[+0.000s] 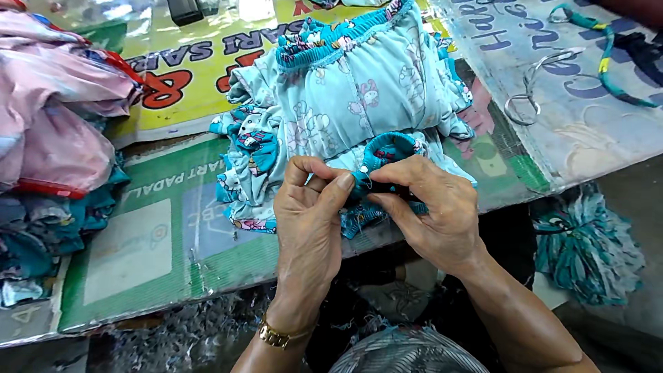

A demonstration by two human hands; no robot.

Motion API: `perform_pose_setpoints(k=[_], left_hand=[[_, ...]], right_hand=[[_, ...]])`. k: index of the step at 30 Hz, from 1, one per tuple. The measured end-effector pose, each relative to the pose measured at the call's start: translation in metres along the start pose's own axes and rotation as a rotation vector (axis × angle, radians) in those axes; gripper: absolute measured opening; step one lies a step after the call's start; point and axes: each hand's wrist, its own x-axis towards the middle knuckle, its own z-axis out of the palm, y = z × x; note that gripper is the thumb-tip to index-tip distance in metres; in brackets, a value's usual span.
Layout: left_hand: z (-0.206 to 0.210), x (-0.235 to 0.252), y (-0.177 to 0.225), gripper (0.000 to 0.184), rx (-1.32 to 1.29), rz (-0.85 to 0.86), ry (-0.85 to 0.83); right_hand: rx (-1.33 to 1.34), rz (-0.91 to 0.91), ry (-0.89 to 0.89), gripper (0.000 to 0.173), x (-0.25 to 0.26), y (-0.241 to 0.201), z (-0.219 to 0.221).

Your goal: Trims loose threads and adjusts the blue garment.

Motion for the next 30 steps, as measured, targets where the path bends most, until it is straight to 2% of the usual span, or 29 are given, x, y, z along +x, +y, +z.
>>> perform_pose_setpoints(k=[7, 10, 12, 15, 16, 20, 22, 23, 26, 27, 29, 30], left_hand=[[-0.001, 0.000, -0.001, 0.014, 0.009, 0.001, -0.006], [-0.003, 0.000, -0.002, 0.015, 0.031, 0.009, -0.011], [-0.005, 0.000, -0.002, 0.017, 0.049, 0.018, -0.027], [-0.010, 0.001, -0.003, 0.019, 0.115, 0.040, -0.079], [-0.011, 0.001, -0.002, 0.019, 0.149, 0.053, -0.103], [-0.022, 0.001, -0.001, 0.015, 0.340, 0.148, -0.239], [-0.029, -0.003, -0.001, 0.012, 0.445, 0.181, -0.288], [-0.031, -0.005, -0.002, 0.012, 0.482, 0.188, -0.306], [-0.034, -0.011, -0.003, 0.014, 0.541, 0.210, -0.355], [-0.034, -0.012, -0.004, 0.019, 0.574, 0.227, -0.369], [-0.036, -0.016, -0.006, 0.033, 0.678, 0.283, -0.378], [-0.037, -0.018, -0.008, 0.035, 0.760, 0.331, -0.368]], right_hand=[[0.056, -0.020, 0.037, 0.012, -0.003, 0.005, 0.003], [0.168, 0.024, 0.027, 0.014, -0.002, 0.006, 0.001], [0.280, 0.093, -0.060, 0.028, 0.002, 0.010, -0.008], [0.076, 0.078, -0.247, 0.049, 0.020, 0.027, -0.025], [-0.013, 0.039, -0.295, 0.046, 0.026, 0.033, -0.027], [-0.256, -0.100, -0.362, 0.013, 0.036, 0.041, -0.038], [-0.259, -0.115, -0.351, 0.010, 0.031, 0.039, -0.044], [-0.249, -0.108, -0.338, 0.014, 0.027, 0.039, -0.044], [-0.259, -0.003, -0.384, 0.049, 0.019, 0.043, -0.039], [-0.250, 0.025, -0.396, 0.048, 0.017, 0.046, -0.037], [-0.175, 0.031, -0.349, 0.022, 0.011, 0.051, -0.036], [-0.125, 0.022, -0.315, 0.014, 0.009, 0.050, -0.038]])
